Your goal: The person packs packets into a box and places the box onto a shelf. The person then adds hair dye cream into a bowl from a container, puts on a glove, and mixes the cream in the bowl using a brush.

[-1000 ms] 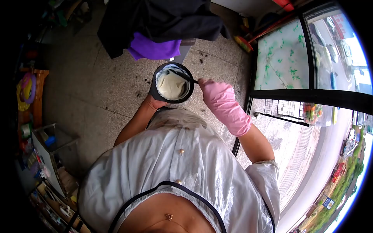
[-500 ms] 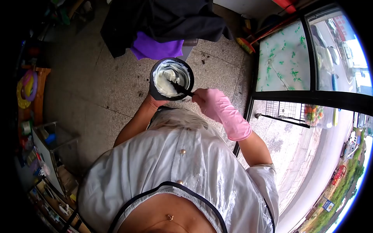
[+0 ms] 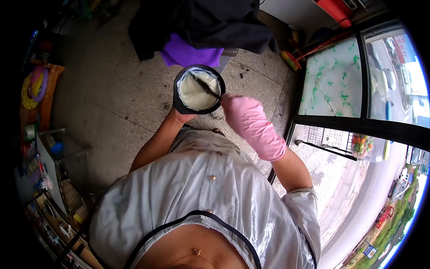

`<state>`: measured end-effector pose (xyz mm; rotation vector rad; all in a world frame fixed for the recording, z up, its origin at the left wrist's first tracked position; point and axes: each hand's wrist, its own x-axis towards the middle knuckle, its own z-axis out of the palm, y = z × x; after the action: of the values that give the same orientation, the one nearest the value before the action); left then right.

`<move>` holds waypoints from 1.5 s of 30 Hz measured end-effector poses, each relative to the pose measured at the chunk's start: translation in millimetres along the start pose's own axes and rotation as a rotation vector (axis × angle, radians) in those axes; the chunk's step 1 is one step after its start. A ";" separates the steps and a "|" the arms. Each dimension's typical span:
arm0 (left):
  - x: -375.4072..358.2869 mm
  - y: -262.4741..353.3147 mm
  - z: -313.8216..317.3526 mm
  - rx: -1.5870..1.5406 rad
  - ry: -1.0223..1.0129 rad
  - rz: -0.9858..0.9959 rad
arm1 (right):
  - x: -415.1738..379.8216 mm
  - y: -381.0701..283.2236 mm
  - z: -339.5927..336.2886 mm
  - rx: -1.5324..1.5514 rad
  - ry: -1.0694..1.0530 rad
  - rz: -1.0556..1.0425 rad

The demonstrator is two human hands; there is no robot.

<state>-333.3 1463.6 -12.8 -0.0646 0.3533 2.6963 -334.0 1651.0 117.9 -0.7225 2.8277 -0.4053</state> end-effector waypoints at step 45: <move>-78.7 213.4 -64.0 0.122 0.011 -0.082 | 110.2 -188.7 31.3 -0.288 -0.072 -0.067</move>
<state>-349.9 1228.0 -16.5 -0.0565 0.5064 2.5881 -338.1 1430.9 133.6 -0.8677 2.8296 0.0217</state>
